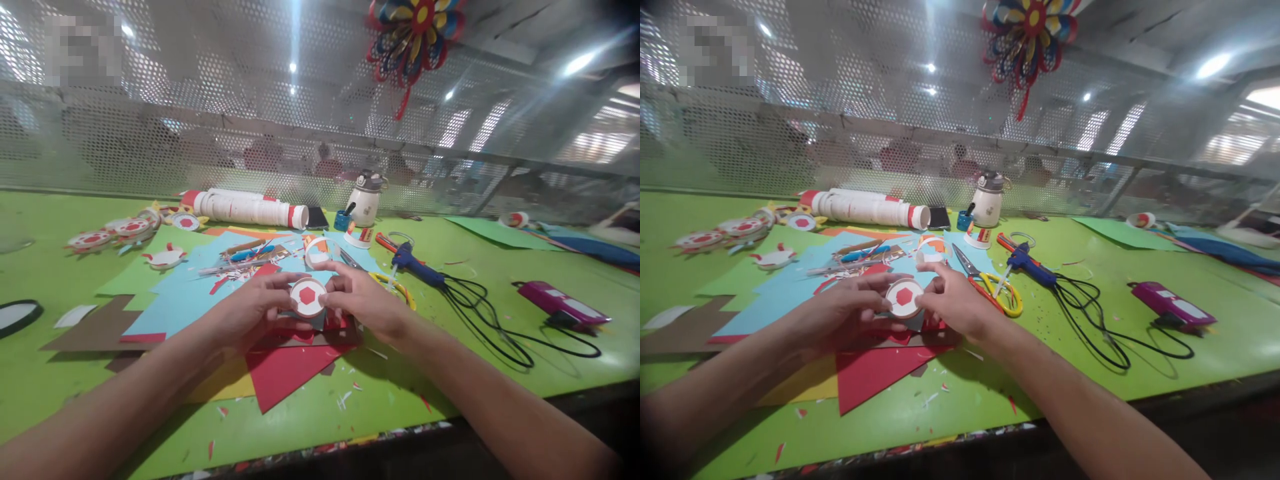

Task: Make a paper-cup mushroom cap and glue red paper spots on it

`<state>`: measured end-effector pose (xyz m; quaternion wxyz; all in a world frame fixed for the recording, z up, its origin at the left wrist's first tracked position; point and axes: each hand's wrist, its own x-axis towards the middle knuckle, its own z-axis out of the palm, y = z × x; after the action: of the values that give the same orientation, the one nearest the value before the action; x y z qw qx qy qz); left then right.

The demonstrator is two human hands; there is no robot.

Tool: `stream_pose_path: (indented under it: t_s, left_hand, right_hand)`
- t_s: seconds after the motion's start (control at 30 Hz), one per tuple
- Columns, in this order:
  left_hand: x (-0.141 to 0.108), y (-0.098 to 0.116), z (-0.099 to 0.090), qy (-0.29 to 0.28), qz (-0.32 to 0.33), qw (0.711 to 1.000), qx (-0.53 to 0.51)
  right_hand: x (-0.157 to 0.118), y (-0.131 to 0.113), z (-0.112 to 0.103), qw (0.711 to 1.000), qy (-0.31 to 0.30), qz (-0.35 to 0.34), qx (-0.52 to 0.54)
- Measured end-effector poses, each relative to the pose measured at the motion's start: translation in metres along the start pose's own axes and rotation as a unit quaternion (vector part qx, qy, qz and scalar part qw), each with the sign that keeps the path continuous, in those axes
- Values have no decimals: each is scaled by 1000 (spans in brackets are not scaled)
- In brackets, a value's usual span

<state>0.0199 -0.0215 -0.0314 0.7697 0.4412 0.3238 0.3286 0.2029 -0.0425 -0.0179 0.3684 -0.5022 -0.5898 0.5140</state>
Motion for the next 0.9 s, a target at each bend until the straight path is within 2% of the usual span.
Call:
stream_pose_path:
  t_s: [0.33, 0.6, 0.77, 0.9]
  left_hand:
    - [2, -2, -1, -1, 22, 1000, 8]
    - [4, -3, -3, -3, 24, 1000, 17]
    - [2, -1, 1, 11, -3, 1000, 16]
    - [-1, -1, 4, -3, -9, 1000, 17]
  right_hand:
    - [1, 1, -3, 1000, 25, -10, 8]
    - [1, 1, -2, 1000, 18, -9, -18]
    - [-1, 1, 0, 1000, 8, 3, -26]
    - [-1, 2, 2, 1000, -1, 13, -27]
